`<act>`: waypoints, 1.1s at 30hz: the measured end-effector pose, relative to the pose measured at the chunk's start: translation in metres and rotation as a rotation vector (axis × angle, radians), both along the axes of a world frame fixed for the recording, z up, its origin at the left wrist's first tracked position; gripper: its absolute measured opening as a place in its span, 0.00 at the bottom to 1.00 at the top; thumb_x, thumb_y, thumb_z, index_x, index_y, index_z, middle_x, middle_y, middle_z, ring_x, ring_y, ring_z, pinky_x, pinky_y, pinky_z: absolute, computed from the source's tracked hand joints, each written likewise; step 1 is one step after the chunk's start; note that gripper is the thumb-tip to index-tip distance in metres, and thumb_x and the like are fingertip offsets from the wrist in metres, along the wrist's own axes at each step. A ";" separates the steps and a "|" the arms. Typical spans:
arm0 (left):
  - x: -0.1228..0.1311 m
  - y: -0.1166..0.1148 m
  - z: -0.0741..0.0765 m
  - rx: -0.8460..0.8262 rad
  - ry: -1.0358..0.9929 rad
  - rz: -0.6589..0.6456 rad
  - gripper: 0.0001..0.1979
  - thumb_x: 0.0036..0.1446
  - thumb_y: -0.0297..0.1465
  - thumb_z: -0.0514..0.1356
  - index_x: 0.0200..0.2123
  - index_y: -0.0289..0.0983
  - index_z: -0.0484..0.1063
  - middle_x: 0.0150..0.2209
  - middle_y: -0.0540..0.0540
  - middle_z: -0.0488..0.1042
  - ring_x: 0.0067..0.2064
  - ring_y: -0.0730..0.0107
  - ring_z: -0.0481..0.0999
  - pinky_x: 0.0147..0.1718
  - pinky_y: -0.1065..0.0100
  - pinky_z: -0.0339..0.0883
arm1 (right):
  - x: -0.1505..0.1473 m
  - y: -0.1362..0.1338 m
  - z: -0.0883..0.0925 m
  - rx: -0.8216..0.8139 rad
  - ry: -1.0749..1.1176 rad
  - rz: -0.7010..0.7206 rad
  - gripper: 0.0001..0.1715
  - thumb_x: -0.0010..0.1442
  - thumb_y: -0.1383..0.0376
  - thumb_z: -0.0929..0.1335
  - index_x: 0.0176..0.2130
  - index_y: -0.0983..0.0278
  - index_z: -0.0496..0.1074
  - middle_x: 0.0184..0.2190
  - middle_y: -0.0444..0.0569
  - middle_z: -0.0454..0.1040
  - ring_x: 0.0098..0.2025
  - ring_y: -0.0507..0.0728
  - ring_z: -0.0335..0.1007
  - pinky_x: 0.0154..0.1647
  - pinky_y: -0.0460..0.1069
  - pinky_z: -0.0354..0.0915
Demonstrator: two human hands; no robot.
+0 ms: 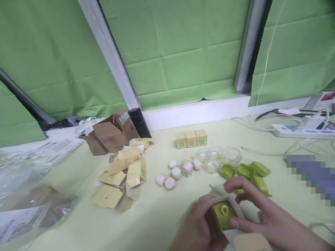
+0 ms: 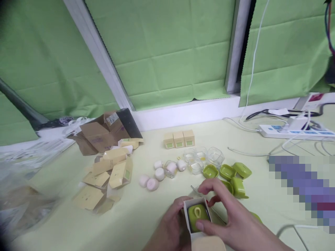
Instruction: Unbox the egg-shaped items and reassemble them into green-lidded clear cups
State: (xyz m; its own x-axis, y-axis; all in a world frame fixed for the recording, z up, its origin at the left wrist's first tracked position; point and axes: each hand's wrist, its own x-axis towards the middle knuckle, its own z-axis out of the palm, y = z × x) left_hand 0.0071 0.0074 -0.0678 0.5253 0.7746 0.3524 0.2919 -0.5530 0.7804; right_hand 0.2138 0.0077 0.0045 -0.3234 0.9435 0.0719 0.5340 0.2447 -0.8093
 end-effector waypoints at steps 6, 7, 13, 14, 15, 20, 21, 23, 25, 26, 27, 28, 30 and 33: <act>-0.006 0.001 0.007 0.035 0.234 -0.048 0.35 0.47 0.35 0.63 0.58 0.43 0.54 0.52 0.39 0.64 0.51 0.54 0.68 0.47 0.57 0.64 | 0.000 -0.004 -0.001 -0.029 0.131 0.183 0.16 0.63 0.54 0.61 0.46 0.53 0.72 0.32 0.46 0.75 0.37 0.57 0.73 0.42 0.50 0.69; -0.007 0.000 0.007 0.003 0.221 -0.035 0.35 0.47 0.35 0.64 0.58 0.42 0.54 0.52 0.39 0.64 0.51 0.53 0.67 0.48 0.57 0.64 | 0.004 -0.004 -0.006 -0.006 0.170 0.182 0.19 0.64 0.52 0.59 0.51 0.52 0.69 0.35 0.47 0.76 0.40 0.58 0.73 0.44 0.52 0.68; -0.007 -0.006 0.005 -0.169 0.118 0.071 0.40 0.45 0.36 0.66 0.58 0.39 0.51 0.54 0.38 0.65 0.54 0.52 0.67 0.52 0.55 0.63 | 0.019 -0.006 -0.030 0.214 0.086 0.227 0.30 0.59 0.56 0.66 0.59 0.46 0.57 0.56 0.48 0.65 0.59 0.64 0.60 0.55 0.56 0.62; -0.007 -0.007 0.004 -0.173 0.121 0.074 0.39 0.45 0.36 0.66 0.58 0.40 0.51 0.54 0.38 0.65 0.54 0.52 0.67 0.53 0.54 0.62 | 0.016 -0.005 -0.029 0.236 0.015 0.231 0.26 0.61 0.59 0.65 0.58 0.44 0.60 0.57 0.47 0.64 0.59 0.63 0.60 0.55 0.55 0.63; -0.007 -0.007 0.003 -0.168 0.128 0.079 0.40 0.45 0.37 0.66 0.58 0.40 0.50 0.54 0.37 0.65 0.55 0.52 0.66 0.53 0.53 0.62 | 0.012 -0.005 -0.026 0.247 -0.051 0.219 0.23 0.63 0.61 0.63 0.57 0.44 0.62 0.57 0.46 0.64 0.59 0.62 0.61 0.55 0.54 0.63; -0.011 -0.007 0.001 -0.135 0.176 0.092 0.42 0.46 0.42 0.65 0.60 0.37 0.49 0.53 0.35 0.67 0.53 0.49 0.68 0.51 0.50 0.63 | -0.010 0.000 -0.006 0.127 -0.155 0.146 0.20 0.65 0.58 0.59 0.55 0.50 0.66 0.50 0.49 0.71 0.52 0.59 0.68 0.51 0.51 0.67; -0.011 -0.006 0.003 -0.142 0.184 0.091 0.42 0.46 0.42 0.65 0.59 0.36 0.49 0.52 0.35 0.67 0.52 0.49 0.69 0.51 0.50 0.64 | -0.012 0.000 -0.004 0.099 -0.147 0.156 0.20 0.65 0.57 0.58 0.55 0.50 0.67 0.48 0.48 0.72 0.51 0.59 0.69 0.50 0.51 0.68; -0.011 -0.005 0.007 -0.158 0.190 0.089 0.42 0.45 0.42 0.66 0.59 0.37 0.50 0.52 0.35 0.68 0.51 0.50 0.69 0.50 0.51 0.64 | -0.014 -0.001 -0.004 0.061 -0.131 0.160 0.20 0.65 0.56 0.58 0.54 0.50 0.67 0.47 0.48 0.73 0.50 0.59 0.70 0.50 0.51 0.68; -0.009 -0.004 0.011 -0.149 0.192 0.067 0.41 0.45 0.40 0.66 0.59 0.40 0.51 0.53 0.37 0.67 0.52 0.51 0.69 0.51 0.52 0.64 | -0.014 -0.003 -0.009 0.022 -0.110 0.106 0.23 0.64 0.54 0.59 0.57 0.51 0.64 0.49 0.48 0.73 0.52 0.60 0.68 0.51 0.52 0.67; -0.008 -0.004 0.012 -0.120 0.189 0.036 0.39 0.45 0.39 0.66 0.59 0.41 0.52 0.54 0.38 0.67 0.53 0.52 0.69 0.51 0.53 0.64 | -0.014 -0.004 -0.014 -0.008 -0.091 0.066 0.25 0.64 0.53 0.59 0.59 0.52 0.61 0.50 0.49 0.72 0.53 0.60 0.68 0.51 0.52 0.67; -0.007 -0.004 0.014 -0.083 0.177 0.001 0.38 0.46 0.38 0.66 0.58 0.42 0.53 0.55 0.38 0.66 0.53 0.52 0.68 0.51 0.54 0.64 | -0.013 -0.004 -0.018 -0.033 -0.063 0.014 0.28 0.63 0.52 0.59 0.61 0.53 0.57 0.50 0.50 0.72 0.53 0.60 0.68 0.51 0.52 0.68; -0.007 -0.003 0.015 -0.043 0.162 -0.028 0.36 0.46 0.36 0.66 0.57 0.42 0.55 0.55 0.39 0.66 0.53 0.53 0.68 0.51 0.54 0.64 | -0.012 -0.004 -0.023 -0.050 -0.030 -0.045 0.31 0.63 0.51 0.59 0.63 0.55 0.53 0.51 0.51 0.71 0.54 0.60 0.68 0.50 0.51 0.68; -0.012 0.001 0.020 0.007 0.125 -0.004 0.32 0.47 0.35 0.65 0.55 0.41 0.58 0.54 0.38 0.67 0.54 0.53 0.68 0.51 0.55 0.63 | -0.009 -0.002 -0.032 -0.030 0.047 -0.150 0.33 0.63 0.51 0.59 0.63 0.56 0.49 0.51 0.52 0.70 0.53 0.59 0.68 0.50 0.50 0.69; -0.031 0.025 0.044 -0.066 0.078 0.303 0.28 0.51 0.34 0.61 0.55 0.41 0.56 0.52 0.39 0.67 0.51 0.55 0.70 0.49 0.56 0.65 | -0.004 0.004 -0.039 0.117 0.140 -0.253 0.31 0.62 0.51 0.59 0.61 0.56 0.53 0.50 0.53 0.71 0.52 0.58 0.69 0.49 0.51 0.68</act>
